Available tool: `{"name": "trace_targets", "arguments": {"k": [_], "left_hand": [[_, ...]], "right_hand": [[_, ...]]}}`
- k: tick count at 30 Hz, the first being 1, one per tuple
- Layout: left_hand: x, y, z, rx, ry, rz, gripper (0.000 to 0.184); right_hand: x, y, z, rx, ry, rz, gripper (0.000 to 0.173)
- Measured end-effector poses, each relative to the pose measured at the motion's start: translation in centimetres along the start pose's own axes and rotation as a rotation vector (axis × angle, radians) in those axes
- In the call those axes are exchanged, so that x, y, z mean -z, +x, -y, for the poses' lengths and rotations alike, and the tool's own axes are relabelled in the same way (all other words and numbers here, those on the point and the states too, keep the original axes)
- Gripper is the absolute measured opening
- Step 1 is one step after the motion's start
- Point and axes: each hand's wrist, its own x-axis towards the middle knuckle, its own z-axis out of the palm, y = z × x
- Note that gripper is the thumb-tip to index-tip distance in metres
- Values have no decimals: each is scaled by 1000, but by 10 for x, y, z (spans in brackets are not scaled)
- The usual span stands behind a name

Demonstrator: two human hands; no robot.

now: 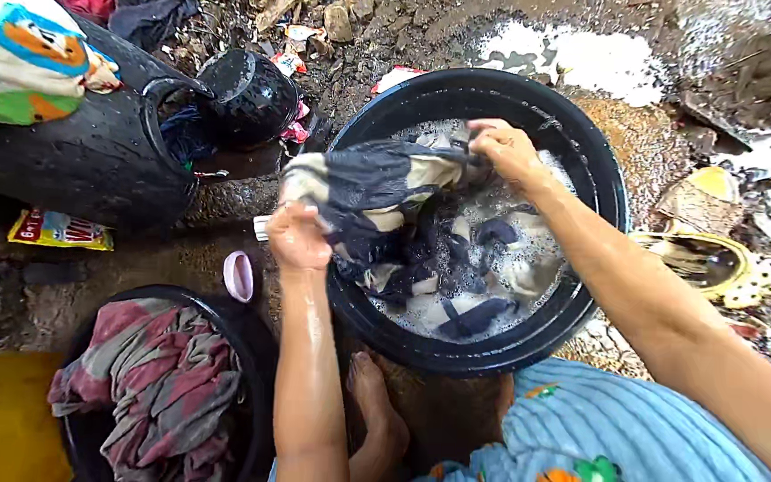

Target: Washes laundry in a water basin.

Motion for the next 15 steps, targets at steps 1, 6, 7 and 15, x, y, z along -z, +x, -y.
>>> {"name": "trace_targets", "arguments": {"k": [1,6,7,15], "left_hand": [[-9,-3,17,136,-44,-89,27],[-42,-18,96,601,39,-276,39],[-42,-19,91,570,108,-281,35],[15,-18,-29,142,19,-139,23]], "right_hand": [[-13,0,34,51,172,6,29],[-96,-16,135,345,301,369,43],[-105,-18,123,337,202,367,56],[-36,-12,-8,-48,-180,116,41]]}}
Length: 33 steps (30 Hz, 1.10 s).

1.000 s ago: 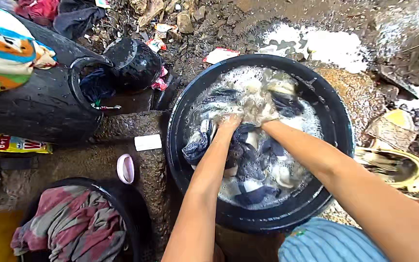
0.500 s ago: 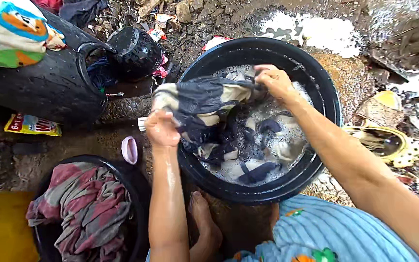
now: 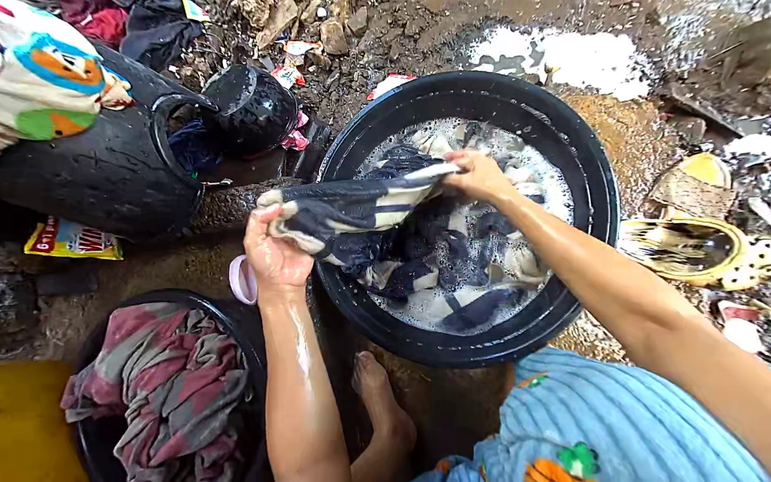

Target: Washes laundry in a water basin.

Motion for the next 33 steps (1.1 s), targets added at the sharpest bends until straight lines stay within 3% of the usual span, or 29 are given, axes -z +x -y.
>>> {"name": "trace_targets", "arguments": {"k": [2,4,5,7,9,12,13,16,18,20,23,25,26,28,30,33], "left_hand": [[-7,2,37,213,-83,-54,34],[-28,9,86,421,-38,2,54],[-36,6,110,414,19,40,53],[-41,-3,143,192,93,80,37],[-61,-13,137,340,20,44,37],[-78,1,124,552,-99,-206,53],[-74,0,121,547,-72,-227,52],[-46,-2,112,422,-25,28,44],[-58,10,91,401,70,-78,41],[-50,18,65,328,359,-122,28],[-17,50,41,75,1140,21,28],[-24,55,44,105,1638,172,52],[-37,49,53,121,1755,218,66],[-68,41,82,0,1800,308,81],[-92,48,122,-179,1713,534,75],[-96,77,187,-251,1621,891,71]], "right_hand": [[2,-10,42,51,268,-107,34],[-17,-20,90,267,398,-118,22],[-34,-30,108,367,390,-73,23],[-64,-39,120,482,211,-14,34],[-68,-24,101,457,68,-84,37],[-44,4,88,184,3,-77,36],[-43,-3,97,158,-35,2,37],[-47,-19,119,318,-90,98,36],[-26,5,101,208,-129,74,36],[3,25,68,53,-218,38,47],[62,19,44,-137,-257,64,59],[74,-7,31,-331,-298,158,80],[60,-21,25,-424,-306,202,91],[8,-48,19,-528,-346,243,99],[-35,-58,16,-521,-409,273,85],[-44,-46,-11,-396,-430,455,56]]}}
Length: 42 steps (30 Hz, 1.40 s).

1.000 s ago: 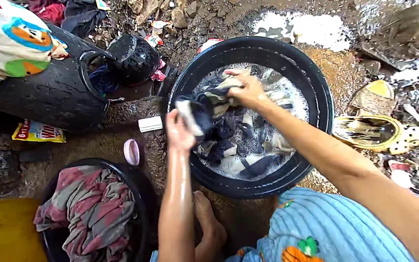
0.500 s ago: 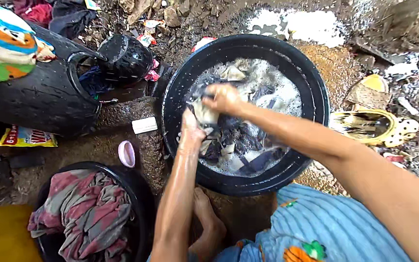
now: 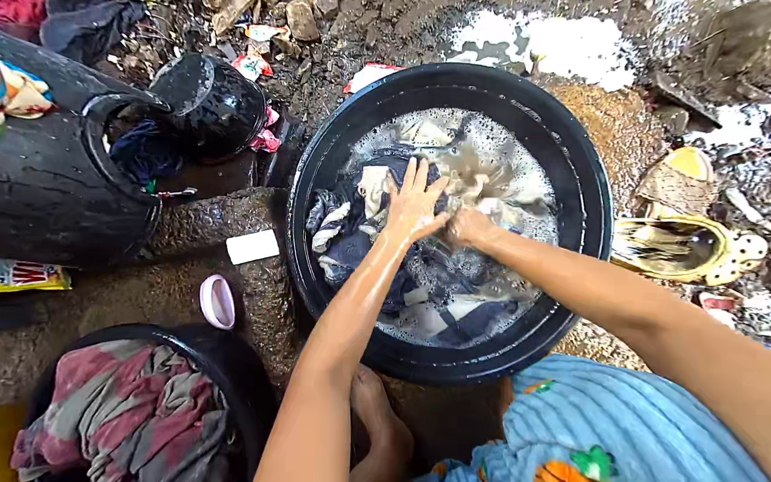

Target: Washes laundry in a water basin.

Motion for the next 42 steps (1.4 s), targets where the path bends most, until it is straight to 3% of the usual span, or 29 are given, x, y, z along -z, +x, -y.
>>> {"name": "trace_targets", "arguments": {"k": [1,3,5,8,11,13,14,16,19,23,26,33,38,42], "left_hand": [[-8,13,13,-16,-25,1,76],[-2,35,35,76,-96,4,76],[10,43,36,204,-97,26,72],[7,29,17,282,-56,-30,63],[1,3,-1,383,-381,-157,61],[-9,-25,-9,448,-770,-224,62],[-14,-41,-17,472,-989,-271,60],[-25,-75,-29,492,-1346,-333,57],[-41,-117,-40,460,-1651,-391,52],[-50,-123,-42,453,-1689,-433,42],[-51,-116,-38,470,-1710,-426,27],[-54,-112,-38,496,-1683,-461,33],[-59,-110,-39,444,-1649,-464,38],[-61,-109,-38,445,-1599,-454,40]], "right_hand": [[6,12,-6,41,29,40,51],[18,34,-19,118,133,-149,52],[28,39,-27,81,194,-198,51],[39,17,-23,-111,228,-35,45],[54,0,-21,-202,56,91,48],[77,-1,-6,-67,-135,213,57],[77,4,-9,99,-188,118,60],[69,9,-26,382,-64,-64,63],[76,-24,-26,469,176,-41,52],[83,-54,-10,492,331,-167,25],[70,-59,4,589,434,-158,17],[49,-56,3,523,407,-154,16],[41,-61,1,681,451,-298,19],[36,-61,6,685,354,-261,19]]}}
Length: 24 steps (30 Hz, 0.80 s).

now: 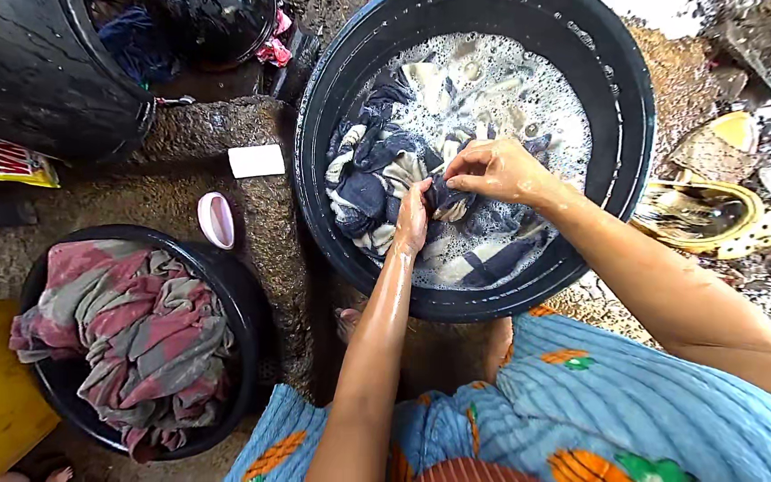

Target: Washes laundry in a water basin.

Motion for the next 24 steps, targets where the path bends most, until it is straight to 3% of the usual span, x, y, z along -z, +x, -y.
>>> {"name": "trace_targets", "arguments": {"k": [3,12,24], "left_hand": [[1,0,2,2,42,9,40],[2,0,5,-50,40,36,47],[0,-2,3,-1,14,-8,46]], "right_hand": [[4,3,7,-50,-84,64,15],[-15,5,14,7,-174,14,22],[-15,9,11,-59,-128,30,21]]}}
